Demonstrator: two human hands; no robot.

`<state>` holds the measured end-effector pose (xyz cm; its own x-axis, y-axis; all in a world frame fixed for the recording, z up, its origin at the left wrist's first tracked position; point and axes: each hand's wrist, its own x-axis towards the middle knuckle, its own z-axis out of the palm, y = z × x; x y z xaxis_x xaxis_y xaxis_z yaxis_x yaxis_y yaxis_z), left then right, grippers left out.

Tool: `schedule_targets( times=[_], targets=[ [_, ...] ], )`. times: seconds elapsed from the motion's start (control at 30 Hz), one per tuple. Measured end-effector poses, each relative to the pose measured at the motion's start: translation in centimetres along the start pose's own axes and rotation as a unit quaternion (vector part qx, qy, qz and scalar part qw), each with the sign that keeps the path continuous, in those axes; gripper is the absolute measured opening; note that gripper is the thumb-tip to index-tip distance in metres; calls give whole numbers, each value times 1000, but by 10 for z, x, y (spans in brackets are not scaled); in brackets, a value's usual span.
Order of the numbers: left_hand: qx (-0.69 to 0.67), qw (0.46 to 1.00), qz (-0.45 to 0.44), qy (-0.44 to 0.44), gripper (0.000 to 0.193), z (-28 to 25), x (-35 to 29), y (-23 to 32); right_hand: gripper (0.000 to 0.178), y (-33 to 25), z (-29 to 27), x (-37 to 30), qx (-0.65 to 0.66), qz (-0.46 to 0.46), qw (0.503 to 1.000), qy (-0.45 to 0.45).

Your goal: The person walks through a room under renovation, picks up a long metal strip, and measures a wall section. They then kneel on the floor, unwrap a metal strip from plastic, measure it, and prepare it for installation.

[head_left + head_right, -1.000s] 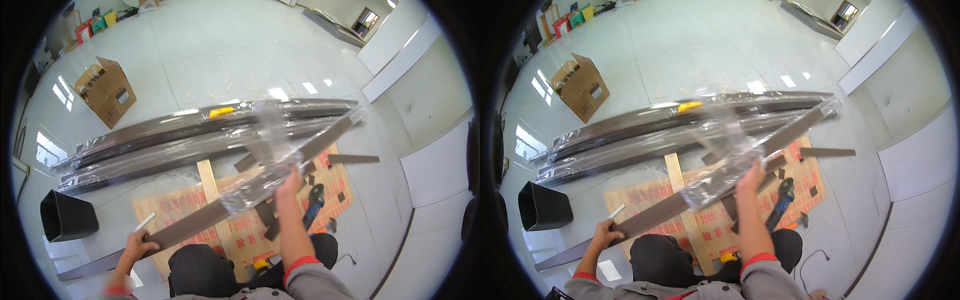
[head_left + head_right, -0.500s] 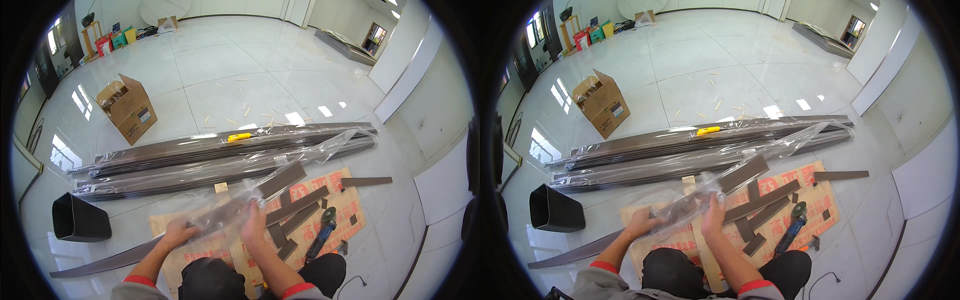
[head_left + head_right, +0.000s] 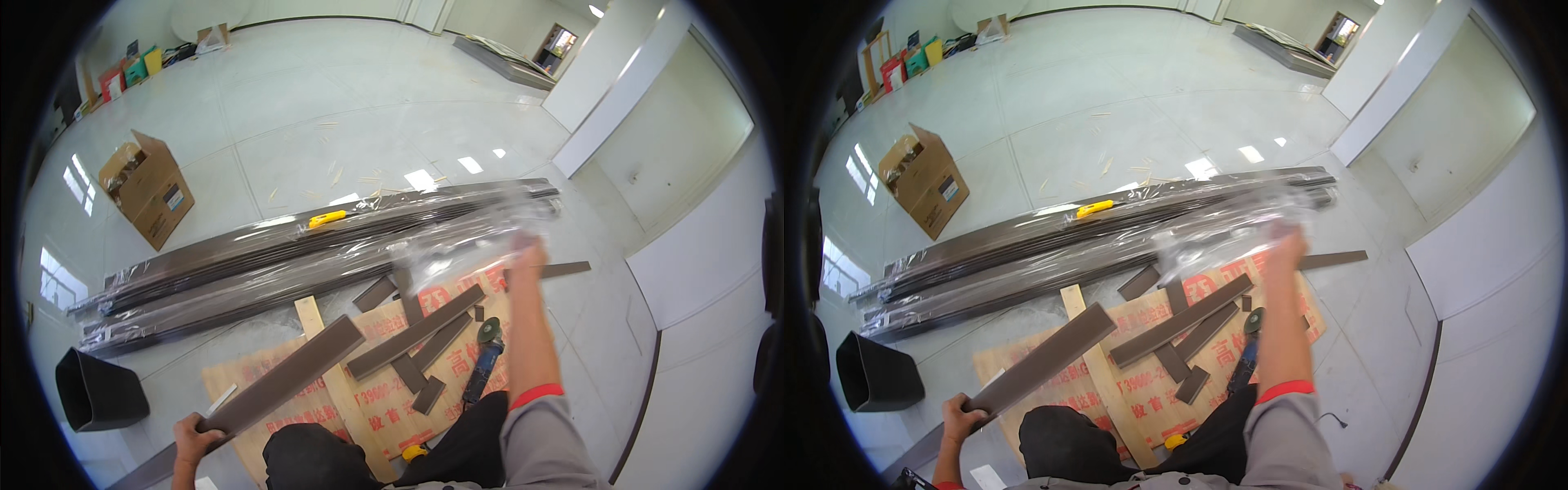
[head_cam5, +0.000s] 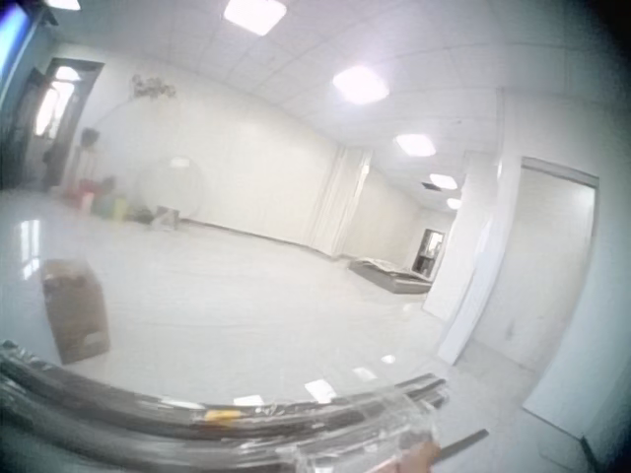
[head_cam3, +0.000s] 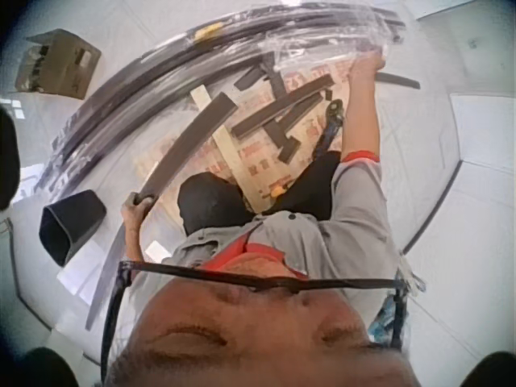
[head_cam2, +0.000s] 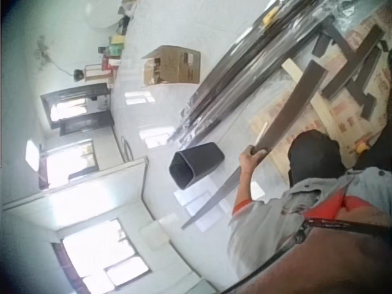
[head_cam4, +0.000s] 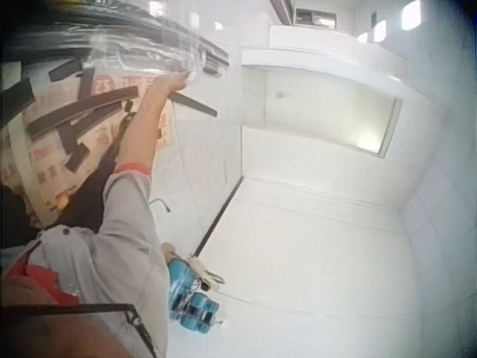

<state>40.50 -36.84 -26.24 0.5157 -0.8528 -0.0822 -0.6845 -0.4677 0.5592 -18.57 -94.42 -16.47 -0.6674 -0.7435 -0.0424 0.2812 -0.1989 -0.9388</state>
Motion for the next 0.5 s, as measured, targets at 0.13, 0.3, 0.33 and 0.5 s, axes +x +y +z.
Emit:
schedule_targets(
  times=[0.13,0.3,0.33,0.5],
  targets=[
    [-9,998,-69,-8,43,-18,15,-33,26,-94,-86,136,-74,-185,973,118],
    [-34,996,-85,-15,40,-40,20,-18,34,-31,-80,86,-106,-210,947,220],
    [-45,995,-86,-17,41,-38,20,-14,39,-13,-71,66,-126,-181,952,214],
    [-67,993,-56,-77,46,25,41,19,38,23,80,9,-96,4,956,-276]
  ],
)
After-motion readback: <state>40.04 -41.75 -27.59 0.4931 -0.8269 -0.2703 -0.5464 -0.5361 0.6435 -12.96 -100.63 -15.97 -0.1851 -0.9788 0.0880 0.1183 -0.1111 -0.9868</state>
